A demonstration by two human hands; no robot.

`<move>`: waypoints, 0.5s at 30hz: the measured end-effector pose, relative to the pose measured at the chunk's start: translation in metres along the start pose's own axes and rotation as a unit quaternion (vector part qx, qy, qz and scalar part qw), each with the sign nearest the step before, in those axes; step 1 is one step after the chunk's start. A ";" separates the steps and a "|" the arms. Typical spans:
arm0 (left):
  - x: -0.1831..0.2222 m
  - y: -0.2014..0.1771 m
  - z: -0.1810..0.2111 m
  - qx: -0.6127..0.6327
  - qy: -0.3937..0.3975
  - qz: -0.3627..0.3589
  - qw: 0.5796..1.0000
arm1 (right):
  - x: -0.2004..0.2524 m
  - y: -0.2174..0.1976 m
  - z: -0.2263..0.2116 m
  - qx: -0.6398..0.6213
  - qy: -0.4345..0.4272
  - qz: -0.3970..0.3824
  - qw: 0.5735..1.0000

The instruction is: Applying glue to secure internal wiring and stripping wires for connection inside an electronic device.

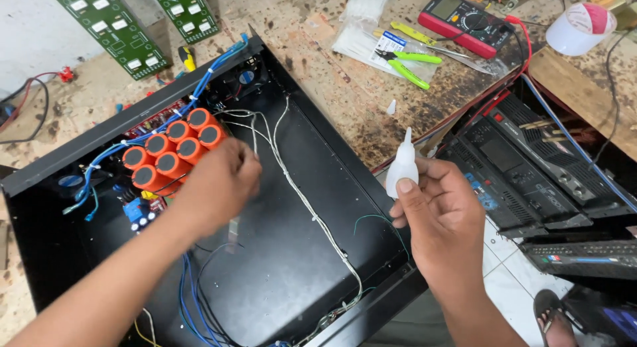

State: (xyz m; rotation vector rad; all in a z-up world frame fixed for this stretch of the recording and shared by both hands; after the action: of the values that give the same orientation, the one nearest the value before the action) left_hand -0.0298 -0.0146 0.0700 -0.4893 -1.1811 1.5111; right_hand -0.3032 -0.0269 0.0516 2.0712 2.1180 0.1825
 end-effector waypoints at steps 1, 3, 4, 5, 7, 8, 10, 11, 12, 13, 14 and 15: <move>0.000 -0.009 0.002 0.021 -0.031 0.003 0.999 | 0.001 0.000 -0.001 0.005 0.005 0.009 1.000; 0.000 -0.030 0.009 0.042 -0.061 0.005 0.997 | 0.001 0.000 -0.002 0.011 0.010 0.019 1.000; 0.001 -0.043 0.012 0.027 -0.076 0.018 0.997 | 0.001 0.000 -0.002 0.013 0.011 0.015 1.000; 0.002 -0.055 0.015 0.012 -0.092 0.031 0.995 | 0.000 0.000 -0.003 0.015 0.012 0.011 1.000; 0.006 -0.076 0.016 -0.006 -0.093 0.055 0.994 | 0.000 0.000 -0.002 0.015 0.012 0.013 1.000; 0.008 -0.086 0.016 -0.024 -0.095 0.077 0.992 | 0.000 0.000 -0.001 0.015 0.011 0.015 1.000; 0.002 -0.098 -0.006 -0.058 -0.081 0.119 0.988 | 0.000 0.000 -0.002 0.017 0.015 0.014 1.000; -0.001 -0.105 -0.016 -0.090 -0.064 0.157 0.981 | 0.001 -0.001 -0.002 0.022 0.019 0.016 0.999; -0.012 -0.107 -0.044 -0.091 -0.066 0.158 0.981 | 0.001 0.000 -0.003 0.021 0.019 0.015 0.999; -0.021 -0.112 -0.070 -0.178 -0.023 0.216 0.960 | 0.001 0.000 -0.003 0.015 0.023 0.017 0.999; -0.030 -0.117 -0.095 -0.260 0.022 0.270 0.927 | 0.001 0.001 -0.003 0.010 0.027 0.019 0.999; -0.042 -0.118 -0.122 -0.261 0.023 0.270 0.926 | 0.000 0.001 -0.002 0.009 0.026 0.019 0.999</move>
State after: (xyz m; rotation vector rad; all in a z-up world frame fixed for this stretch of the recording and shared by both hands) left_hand 0.1405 -0.0146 0.1094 -1.2887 -1.4926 1.6104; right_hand -0.3030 -0.0267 0.0541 2.1401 2.1191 0.2268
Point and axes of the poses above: each hand's wrist, its own x-axis away from the middle knuckle, its own y-axis out of the palm, z = x × y, the point moved 2 cm from there along -x, towards the middle knuckle, and after that the axes turned 14 degrees about -x, right-handed, at the moved point
